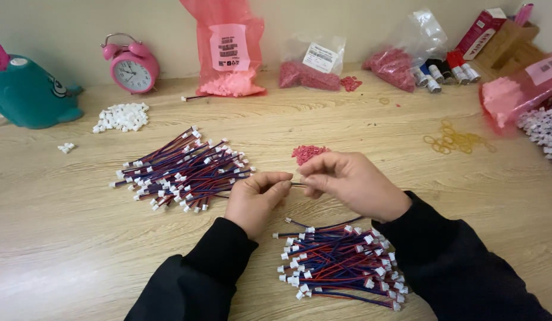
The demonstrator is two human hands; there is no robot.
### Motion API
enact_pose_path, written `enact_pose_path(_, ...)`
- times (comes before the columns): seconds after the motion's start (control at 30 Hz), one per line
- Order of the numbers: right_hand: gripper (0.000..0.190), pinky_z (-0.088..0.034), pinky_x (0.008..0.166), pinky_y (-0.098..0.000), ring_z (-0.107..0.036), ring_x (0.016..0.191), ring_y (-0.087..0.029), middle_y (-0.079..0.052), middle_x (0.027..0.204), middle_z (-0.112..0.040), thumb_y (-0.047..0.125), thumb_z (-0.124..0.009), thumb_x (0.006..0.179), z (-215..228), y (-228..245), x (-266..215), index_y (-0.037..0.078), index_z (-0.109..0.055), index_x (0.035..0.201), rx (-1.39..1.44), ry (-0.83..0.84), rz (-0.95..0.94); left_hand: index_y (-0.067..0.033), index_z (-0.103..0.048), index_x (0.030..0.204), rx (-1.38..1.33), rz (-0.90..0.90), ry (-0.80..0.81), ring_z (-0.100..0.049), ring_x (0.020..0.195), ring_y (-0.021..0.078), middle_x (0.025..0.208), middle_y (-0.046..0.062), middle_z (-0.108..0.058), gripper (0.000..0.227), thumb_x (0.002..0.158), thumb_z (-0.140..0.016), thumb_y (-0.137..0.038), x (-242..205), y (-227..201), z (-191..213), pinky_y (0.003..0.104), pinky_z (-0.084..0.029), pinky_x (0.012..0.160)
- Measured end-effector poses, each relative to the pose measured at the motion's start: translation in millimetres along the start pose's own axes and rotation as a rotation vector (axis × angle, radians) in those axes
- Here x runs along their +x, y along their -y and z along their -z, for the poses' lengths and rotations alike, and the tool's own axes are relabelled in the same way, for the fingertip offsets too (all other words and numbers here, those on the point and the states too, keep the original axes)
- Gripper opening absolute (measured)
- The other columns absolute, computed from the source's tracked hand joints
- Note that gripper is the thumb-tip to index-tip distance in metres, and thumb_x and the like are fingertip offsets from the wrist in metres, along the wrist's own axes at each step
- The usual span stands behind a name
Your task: Assembling small wire harnesses by attaching plastic connectors to wire ends
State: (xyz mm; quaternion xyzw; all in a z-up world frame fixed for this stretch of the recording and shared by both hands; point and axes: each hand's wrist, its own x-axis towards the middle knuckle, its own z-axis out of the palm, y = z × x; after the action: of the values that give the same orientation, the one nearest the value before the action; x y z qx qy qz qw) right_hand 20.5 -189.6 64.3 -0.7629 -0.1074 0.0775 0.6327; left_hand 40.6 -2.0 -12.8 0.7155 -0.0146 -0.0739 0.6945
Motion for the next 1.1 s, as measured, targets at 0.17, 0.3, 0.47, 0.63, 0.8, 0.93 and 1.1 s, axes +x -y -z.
enact_pose_path(0.17,0.022,-0.058,0.068,-0.0254,-0.072,0.074,-0.014,-0.011,0.083,-0.074,-0.002,-0.070,0.082,-6,-1,-3,-0.002,-0.070,0.104,-0.037,0.000,0.012,-0.0072,-0.076,0.104,-0.169,0.039,0.030,-0.064,0.064,0.0103,0.077,0.009,-0.073,0.024,0.081,-0.077,-0.013,2,3,0,0.021,-0.054,0.061)
enact_pose_path(0.3,0.014,-0.053,0.059,-0.0228,-0.065,0.065,-0.011,-0.008,0.071,-0.070,0.002,-0.072,0.082,-10,3,-3,0.001,-0.074,0.096,-0.194,-0.099,0.159,-0.0029,-0.073,0.104,-0.383,0.079,-0.009,-0.069,0.066,0.0161,0.079,0.015,-0.074,0.025,0.080,-0.078,-0.008,1,3,-4,0.023,-0.057,0.060)
enact_pose_path(0.47,0.011,-0.049,0.066,-0.0256,-0.059,0.071,-0.013,-0.002,0.078,-0.066,0.012,-0.077,0.081,-11,12,-4,0.015,-0.079,0.091,-0.509,-0.158,0.399,-0.0020,-0.067,0.113,-0.504,0.087,-0.012,-0.069,0.079,0.0168,0.086,0.010,-0.071,0.032,0.082,-0.074,-0.005,-14,-15,-5,0.024,-0.058,0.069)
enact_pose_path(0.63,0.011,-0.048,0.072,-0.0271,-0.057,0.077,-0.015,-0.001,0.079,-0.061,0.018,-0.077,0.081,-12,2,-1,0.020,-0.080,0.091,-0.556,-0.183,0.451,-0.0033,-0.063,0.116,-0.527,0.087,0.024,-0.069,0.082,0.0158,0.096,0.010,-0.073,0.035,0.083,-0.073,-0.007,-16,-14,-6,0.023,-0.056,0.069)
enact_pose_path(0.8,0.010,-0.046,0.074,-0.0305,-0.055,0.076,-0.017,-0.004,0.076,-0.060,0.015,-0.079,0.080,-14,-11,2,0.016,-0.079,0.090,-0.446,-0.168,0.444,-0.0044,-0.062,0.118,-0.529,0.063,0.052,-0.072,0.082,0.0180,0.097,0.012,-0.074,0.036,0.084,-0.072,-0.007,-15,-9,-6,0.025,-0.058,0.069)
enact_pose_path(0.93,0.020,-0.046,0.074,-0.0319,-0.055,0.077,-0.019,-0.005,0.077,-0.059,0.014,-0.080,0.077,-12,-5,0,0.013,-0.077,0.097,-0.446,-0.180,0.426,-0.0038,-0.061,0.118,-0.533,0.031,0.068,-0.072,0.079,0.0182,0.090,0.011,-0.073,0.036,0.083,-0.073,-0.005,-13,-6,-7,0.025,-0.058,0.066)
enact_pose_path(1.1,0.008,-0.047,0.076,-0.0362,-0.059,0.081,-0.024,-0.004,0.081,-0.061,0.018,-0.080,0.077,-11,8,-3,0.017,-0.076,0.083,-0.588,-0.186,0.553,-0.0031,-0.062,0.118,-0.539,0.013,0.074,-0.072,0.076,0.0193,0.085,0.011,-0.073,0.038,0.082,-0.073,-0.003,-14,-8,-5,0.027,-0.060,0.066)
